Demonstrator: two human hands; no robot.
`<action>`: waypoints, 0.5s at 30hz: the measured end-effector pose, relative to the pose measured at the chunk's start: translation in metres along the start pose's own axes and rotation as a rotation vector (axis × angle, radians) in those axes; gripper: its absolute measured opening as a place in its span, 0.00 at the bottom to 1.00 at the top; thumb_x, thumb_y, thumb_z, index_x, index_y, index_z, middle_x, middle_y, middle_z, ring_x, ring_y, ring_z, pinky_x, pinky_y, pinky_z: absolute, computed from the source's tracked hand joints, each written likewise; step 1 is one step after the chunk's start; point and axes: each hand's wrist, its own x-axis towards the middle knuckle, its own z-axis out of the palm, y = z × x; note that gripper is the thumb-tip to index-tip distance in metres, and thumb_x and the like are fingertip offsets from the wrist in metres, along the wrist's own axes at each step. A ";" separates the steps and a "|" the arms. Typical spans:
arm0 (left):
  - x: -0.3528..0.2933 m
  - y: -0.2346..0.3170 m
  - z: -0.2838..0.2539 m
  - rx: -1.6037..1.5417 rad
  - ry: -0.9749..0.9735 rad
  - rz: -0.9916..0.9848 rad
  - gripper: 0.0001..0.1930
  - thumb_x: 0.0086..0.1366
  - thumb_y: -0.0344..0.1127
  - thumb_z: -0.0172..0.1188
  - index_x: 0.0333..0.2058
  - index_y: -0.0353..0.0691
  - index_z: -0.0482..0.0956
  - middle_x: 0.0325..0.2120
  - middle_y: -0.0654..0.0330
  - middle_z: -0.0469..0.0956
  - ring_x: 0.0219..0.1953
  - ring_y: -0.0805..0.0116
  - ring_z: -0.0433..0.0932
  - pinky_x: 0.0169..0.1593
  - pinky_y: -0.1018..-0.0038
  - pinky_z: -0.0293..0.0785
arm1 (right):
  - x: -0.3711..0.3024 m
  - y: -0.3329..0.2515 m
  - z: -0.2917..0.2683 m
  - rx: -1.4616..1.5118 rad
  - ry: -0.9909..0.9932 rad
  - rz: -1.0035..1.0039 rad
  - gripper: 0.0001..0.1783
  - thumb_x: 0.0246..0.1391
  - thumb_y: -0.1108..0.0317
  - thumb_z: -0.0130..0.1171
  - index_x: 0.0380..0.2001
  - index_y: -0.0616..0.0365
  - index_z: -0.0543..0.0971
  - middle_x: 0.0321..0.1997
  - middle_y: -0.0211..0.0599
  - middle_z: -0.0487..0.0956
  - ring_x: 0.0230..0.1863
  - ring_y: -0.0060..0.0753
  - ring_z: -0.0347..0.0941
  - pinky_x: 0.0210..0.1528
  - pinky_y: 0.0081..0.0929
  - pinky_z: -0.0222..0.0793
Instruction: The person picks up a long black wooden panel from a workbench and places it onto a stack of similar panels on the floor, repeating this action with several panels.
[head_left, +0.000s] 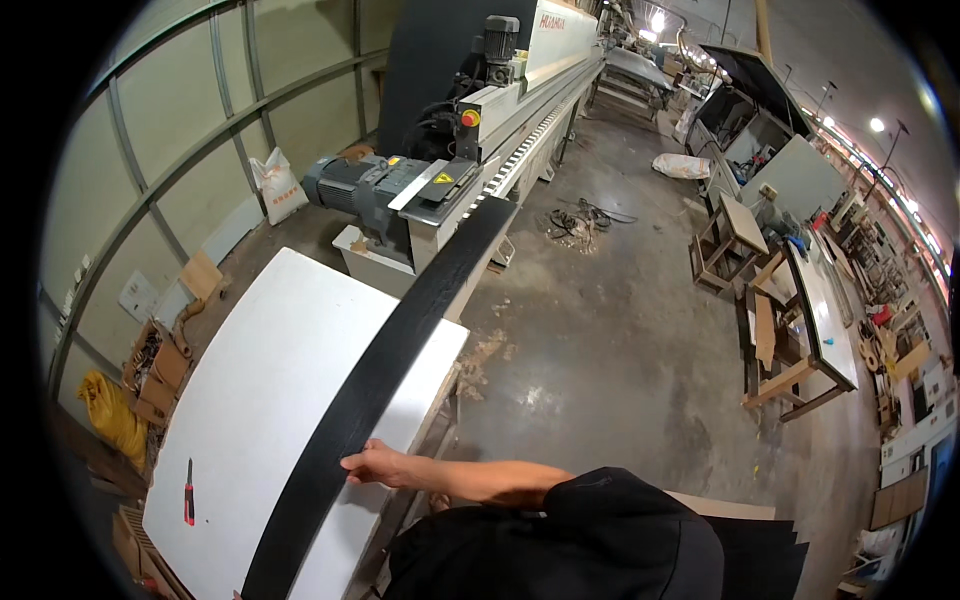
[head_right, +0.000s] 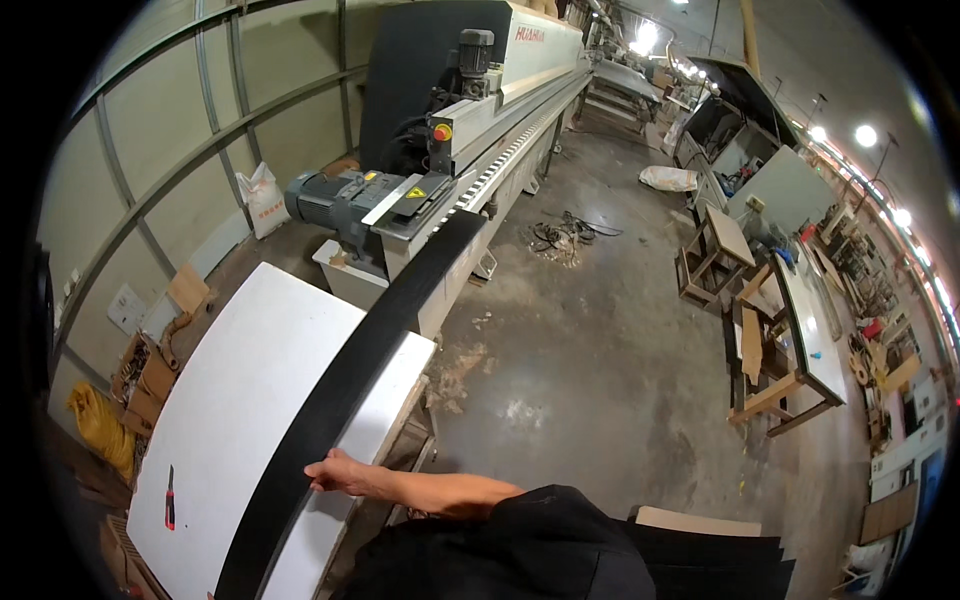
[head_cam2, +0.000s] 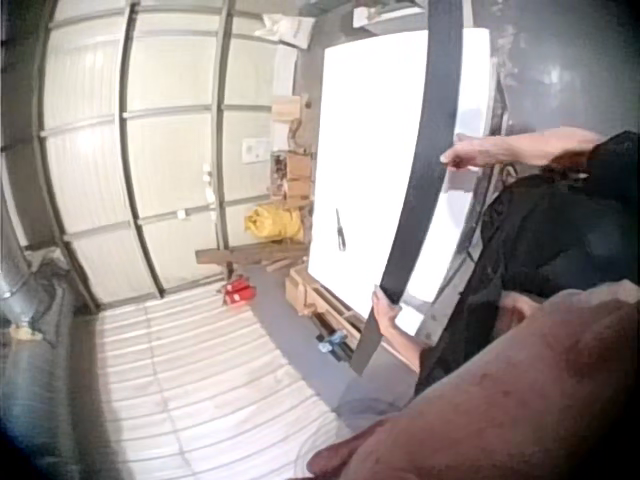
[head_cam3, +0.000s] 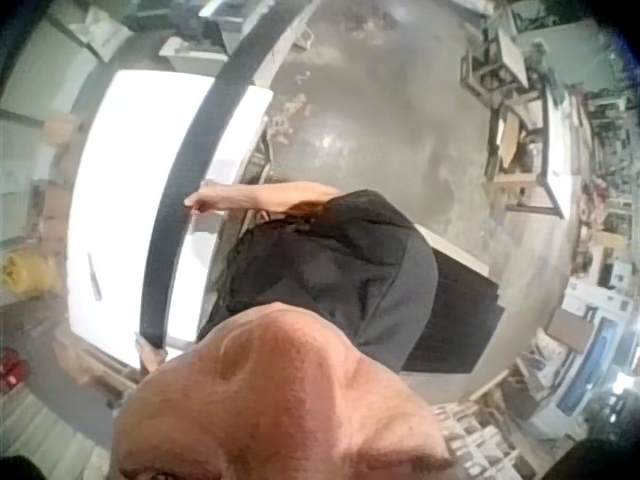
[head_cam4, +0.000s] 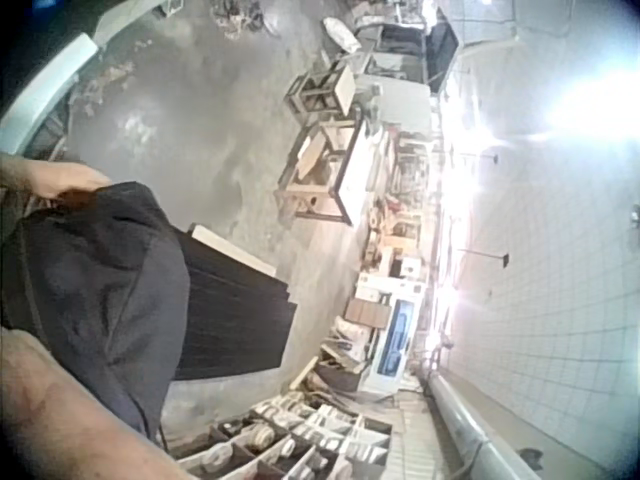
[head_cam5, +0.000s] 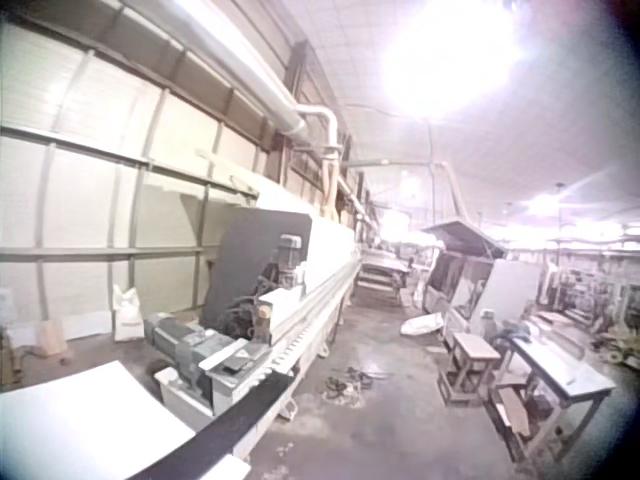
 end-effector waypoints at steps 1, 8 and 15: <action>-0.006 0.009 -0.005 0.020 -0.002 0.020 0.47 0.43 0.31 0.65 0.61 0.37 0.50 0.55 0.40 0.59 0.56 0.45 0.61 0.58 0.65 0.60 | -0.010 0.003 -0.010 0.036 -0.025 -0.018 0.17 0.49 0.71 0.61 0.37 0.66 0.66 0.28 0.39 0.73 0.25 0.29 0.72 0.33 0.27 0.75; 0.023 0.154 -0.059 0.108 0.087 0.343 0.46 0.44 0.53 0.68 0.57 0.33 0.59 0.50 0.38 0.65 0.52 0.40 0.64 0.55 0.58 0.62 | -0.130 -0.013 -0.114 0.274 0.206 -0.336 0.08 0.50 0.72 0.58 0.31 0.59 0.70 0.30 0.35 0.74 0.27 0.31 0.72 0.33 0.28 0.71; 0.077 0.325 -0.066 0.130 -0.073 0.711 0.52 0.26 0.25 0.67 0.57 0.28 0.54 0.51 0.41 0.62 0.55 0.44 0.59 0.61 0.62 0.53 | -0.253 0.010 -0.245 0.524 0.500 -0.756 0.09 0.52 0.65 0.56 0.23 0.51 0.67 0.25 0.31 0.75 0.27 0.24 0.74 0.27 0.24 0.70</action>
